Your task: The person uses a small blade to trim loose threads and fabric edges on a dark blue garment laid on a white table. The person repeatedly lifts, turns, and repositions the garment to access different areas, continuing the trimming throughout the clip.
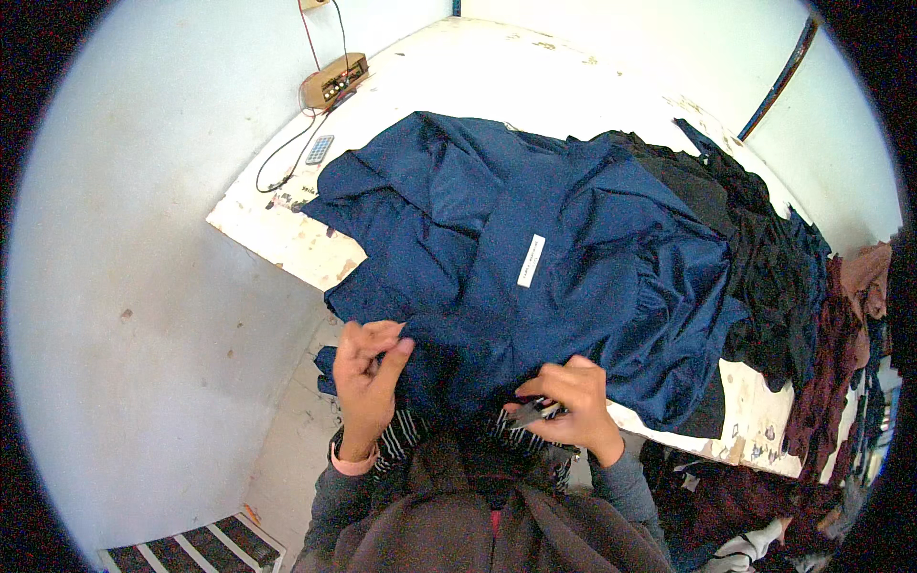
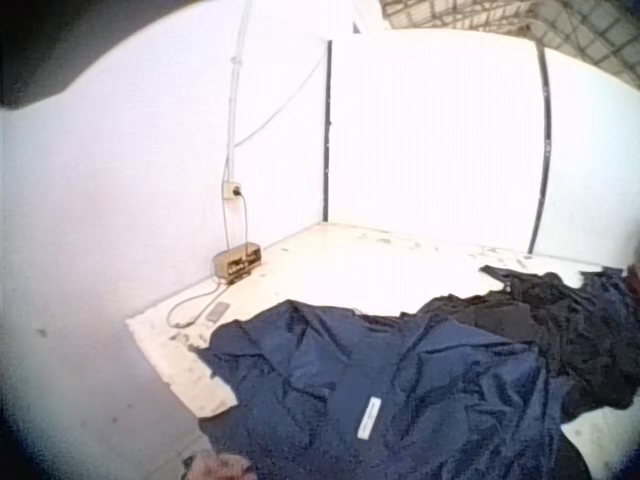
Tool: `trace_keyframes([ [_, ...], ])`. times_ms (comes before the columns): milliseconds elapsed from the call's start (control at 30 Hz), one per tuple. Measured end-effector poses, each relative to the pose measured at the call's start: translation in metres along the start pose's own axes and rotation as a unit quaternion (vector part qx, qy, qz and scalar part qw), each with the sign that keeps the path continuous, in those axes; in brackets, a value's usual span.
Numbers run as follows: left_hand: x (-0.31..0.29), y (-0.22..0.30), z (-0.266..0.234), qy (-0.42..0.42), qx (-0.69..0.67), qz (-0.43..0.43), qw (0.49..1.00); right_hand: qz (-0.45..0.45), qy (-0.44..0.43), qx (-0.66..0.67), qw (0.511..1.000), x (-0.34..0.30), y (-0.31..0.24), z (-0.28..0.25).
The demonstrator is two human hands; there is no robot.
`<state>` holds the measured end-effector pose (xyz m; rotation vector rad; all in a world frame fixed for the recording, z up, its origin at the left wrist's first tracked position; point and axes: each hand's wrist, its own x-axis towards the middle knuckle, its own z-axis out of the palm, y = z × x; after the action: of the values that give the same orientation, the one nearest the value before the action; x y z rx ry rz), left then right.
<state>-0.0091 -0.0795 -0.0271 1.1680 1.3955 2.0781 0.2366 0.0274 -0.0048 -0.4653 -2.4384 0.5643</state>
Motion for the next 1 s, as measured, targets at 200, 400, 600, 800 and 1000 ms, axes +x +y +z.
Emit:
trace_keyframes([
  [200,-0.008,0.013,-0.003,0.003,-0.077,-0.052,0.996,0.029,0.052,0.219,0.974,0.073,-0.003,-0.022],
  [400,-0.006,0.035,0.001,-0.087,0.063,-0.032,0.994,-0.030,-0.206,0.466,0.860,0.141,-0.005,-0.009],
  [600,0.000,0.035,-0.008,-0.073,0.008,-0.111,0.991,-0.058,-0.286,0.363,0.885,0.147,0.012,-0.002],
  [800,0.000,0.039,-0.003,-0.025,-0.205,-0.207,0.956,0.034,0.039,0.224,0.973,0.123,-0.003,-0.015],
  [1000,-0.004,0.034,-0.005,-0.028,-0.226,-0.222,0.948,-0.048,0.091,0.015,0.995,0.101,-0.030,-0.016],
])
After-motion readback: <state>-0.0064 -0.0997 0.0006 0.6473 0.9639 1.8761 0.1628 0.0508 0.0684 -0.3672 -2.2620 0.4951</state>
